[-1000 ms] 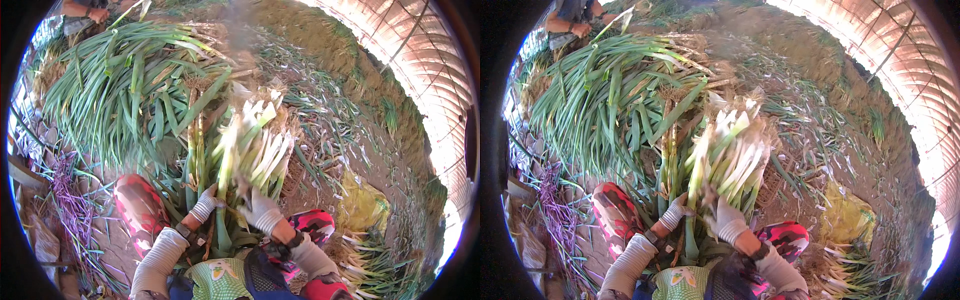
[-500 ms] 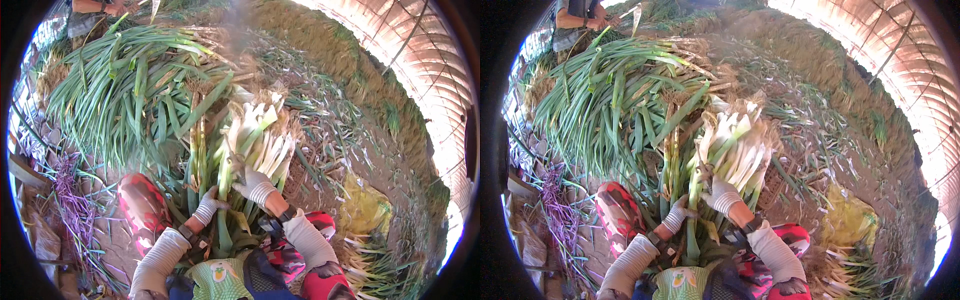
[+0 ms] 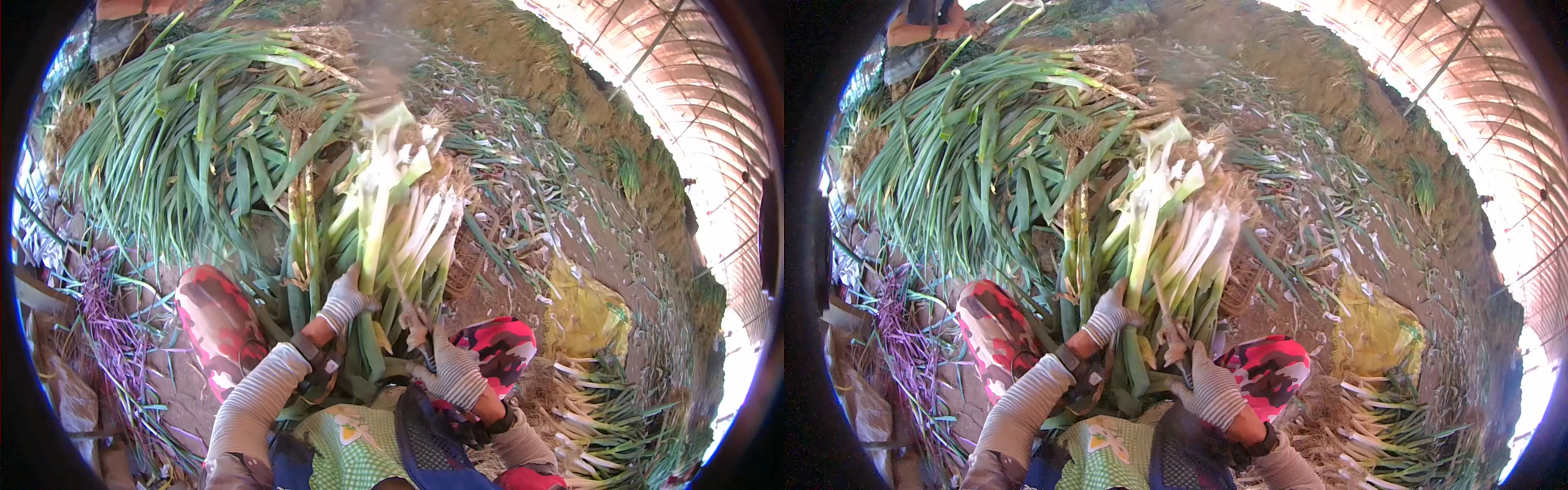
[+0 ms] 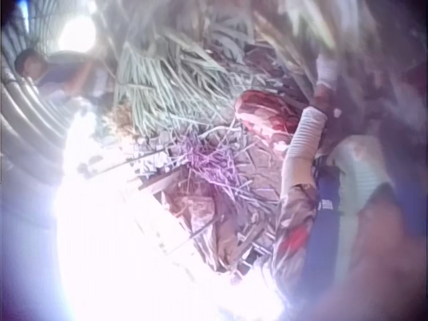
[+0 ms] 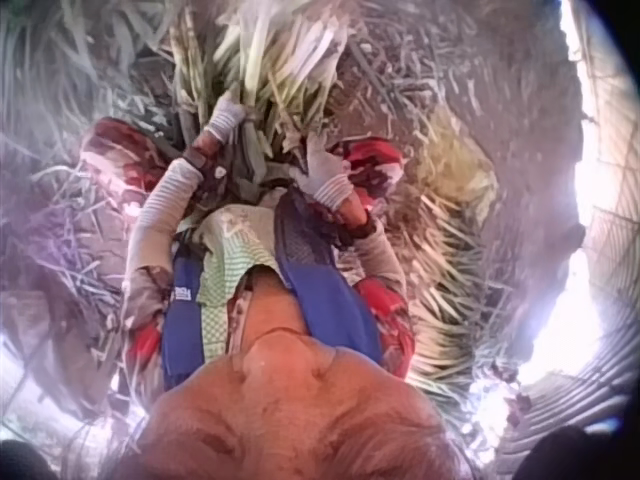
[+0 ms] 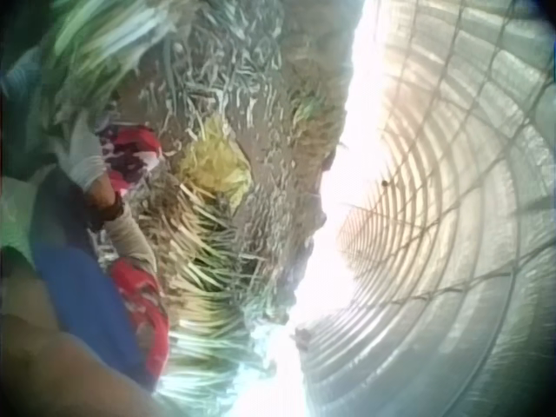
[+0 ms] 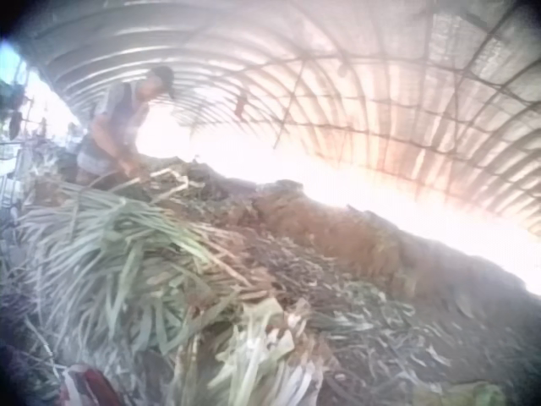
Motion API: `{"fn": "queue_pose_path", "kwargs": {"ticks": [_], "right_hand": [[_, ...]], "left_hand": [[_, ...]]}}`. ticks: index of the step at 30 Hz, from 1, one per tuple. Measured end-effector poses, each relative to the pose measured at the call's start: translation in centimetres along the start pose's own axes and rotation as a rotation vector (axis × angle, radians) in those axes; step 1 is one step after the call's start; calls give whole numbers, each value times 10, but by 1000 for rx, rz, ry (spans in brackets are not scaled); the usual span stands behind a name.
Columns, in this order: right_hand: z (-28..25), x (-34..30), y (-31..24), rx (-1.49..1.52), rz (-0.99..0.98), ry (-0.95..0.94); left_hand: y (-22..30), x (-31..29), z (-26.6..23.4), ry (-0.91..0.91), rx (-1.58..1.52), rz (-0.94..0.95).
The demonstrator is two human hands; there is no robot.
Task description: The person peels the outer layers of leeks by hand, trims the roots and green tops using a knife, and tosses the cleaned leeks onto a pile.
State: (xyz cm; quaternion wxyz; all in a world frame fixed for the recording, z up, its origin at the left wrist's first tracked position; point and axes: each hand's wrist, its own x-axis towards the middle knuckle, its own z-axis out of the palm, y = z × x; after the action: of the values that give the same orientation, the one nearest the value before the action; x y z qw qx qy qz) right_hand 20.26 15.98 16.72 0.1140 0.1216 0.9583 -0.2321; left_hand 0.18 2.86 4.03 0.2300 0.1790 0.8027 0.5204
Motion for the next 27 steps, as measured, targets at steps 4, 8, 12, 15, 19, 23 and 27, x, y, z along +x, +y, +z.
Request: {"fn": "queue_pose_path", "kwargs": {"ticks": [4, 8, 12, 15, 19, 23, 27], "right_hand": [[-12, 35, 0, 19, 70, 38], [-24, 100, 10, -6, 39, 136], [-39, 135, 0, -33, 72, 49], [-34, 148, -4, -96, 3, 1], [-34, 157, -7, -7, 145, 112], [-19, 133, -11, -57, 31, 29], [-28, 119, -11, -19, 136, 130]], "left_hand": [[26, -32, 10, -55, 271, -91], [35, -43, 12, -116, 413, -114], [20, -43, 19, -133, 511, -133], [19, -39, 13, -143, 461, -132], [17, -40, 8, -155, 402, -142], [18, -41, 16, -127, 434, -112], [44, -61, 24, -41, 559, -30]]}}
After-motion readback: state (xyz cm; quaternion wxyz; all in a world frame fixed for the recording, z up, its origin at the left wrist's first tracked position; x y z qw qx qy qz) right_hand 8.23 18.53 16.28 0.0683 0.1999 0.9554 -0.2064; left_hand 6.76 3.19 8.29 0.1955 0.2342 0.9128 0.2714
